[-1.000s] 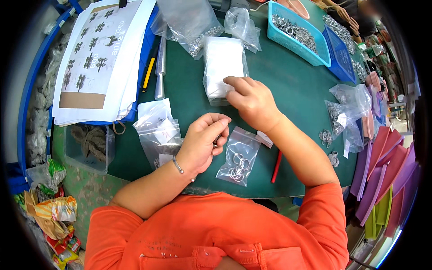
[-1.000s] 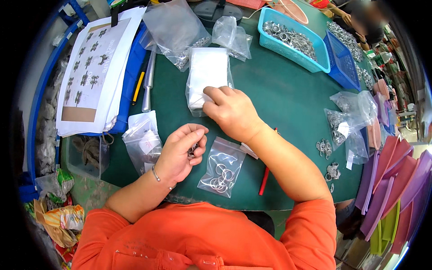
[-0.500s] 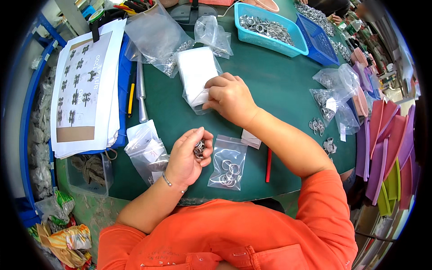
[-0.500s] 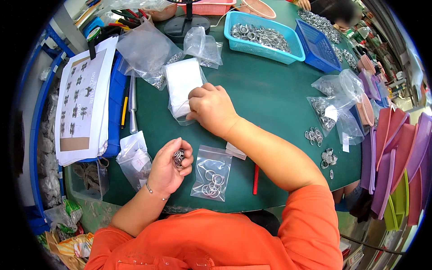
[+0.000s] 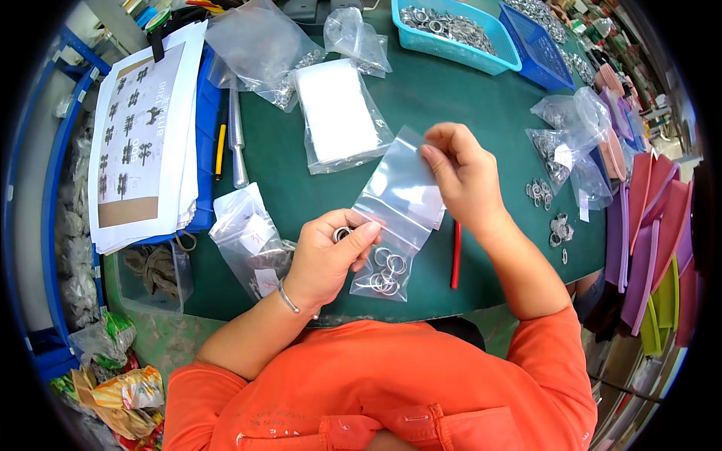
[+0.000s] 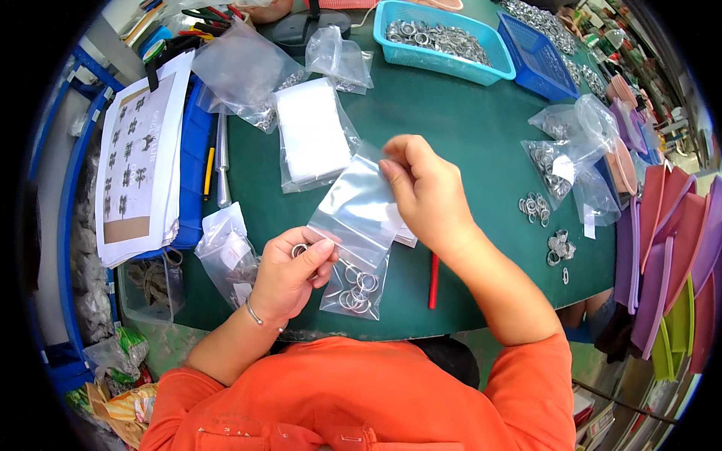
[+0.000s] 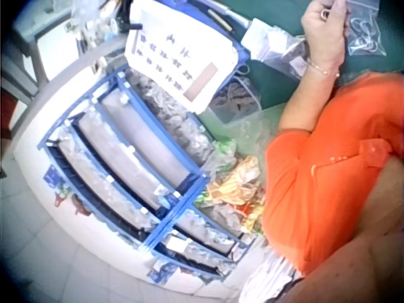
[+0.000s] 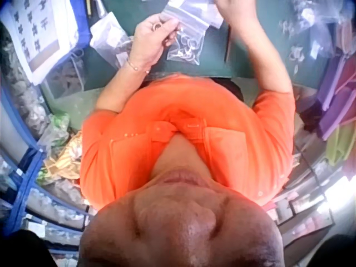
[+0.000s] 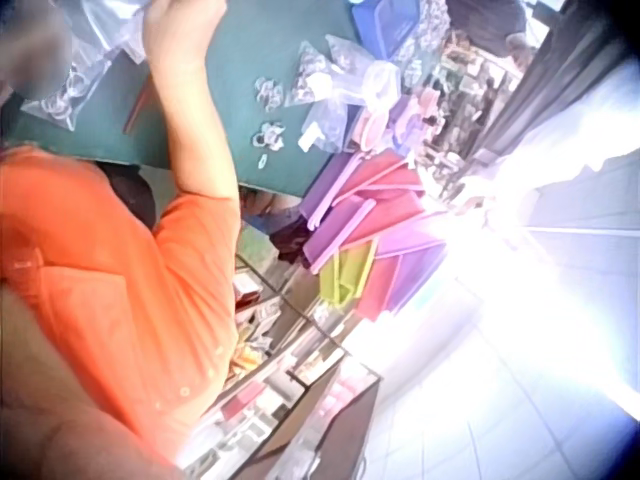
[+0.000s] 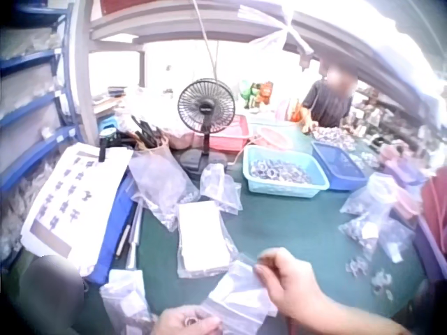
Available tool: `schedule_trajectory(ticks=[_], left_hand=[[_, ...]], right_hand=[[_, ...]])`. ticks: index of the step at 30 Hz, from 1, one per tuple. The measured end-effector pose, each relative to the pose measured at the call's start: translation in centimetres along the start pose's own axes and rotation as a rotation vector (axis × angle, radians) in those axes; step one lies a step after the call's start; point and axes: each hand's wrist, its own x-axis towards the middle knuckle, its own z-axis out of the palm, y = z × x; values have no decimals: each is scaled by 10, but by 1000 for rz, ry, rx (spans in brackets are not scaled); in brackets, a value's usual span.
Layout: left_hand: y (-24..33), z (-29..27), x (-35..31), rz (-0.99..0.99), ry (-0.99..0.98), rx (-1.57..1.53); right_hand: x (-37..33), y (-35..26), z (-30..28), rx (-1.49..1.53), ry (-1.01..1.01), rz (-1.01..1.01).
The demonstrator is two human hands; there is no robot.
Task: The person sorts and packs small metal rings and decorative silver components into clear plastic bags at a workbench. They handle the items by hand, placing them into bags and occasionally using a red pencil to move pieces. The person also inspects a cluster of decorative components and separates them before packaging.
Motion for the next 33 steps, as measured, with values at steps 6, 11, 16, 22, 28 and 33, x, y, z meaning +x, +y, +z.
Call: schedule_trajectory(ticks=[6, 11, 16, 22, 28, 33], left_hand=[[-1, 10, -7, -7, 172, 41], [-8, 6, -1, 76, 132, 194], [-5, 12, -4, -44, 141, 307], [0, 8, -7, -127, 90, 334], [2, 0, -6, -90, 25, 374], [2, 0, -8, -109, 11, 329]], right_hand=[[-53, -34, 5, -38, -143, -365], [-76, -28, 24, 243, -233, 58], [-76, -22, 24, 465, -216, 80], [-64, -27, 7, 569, -571, 488], [-55, -30, 6, 655, -676, 419], [-49, -32, 6, 598, -715, 380]])
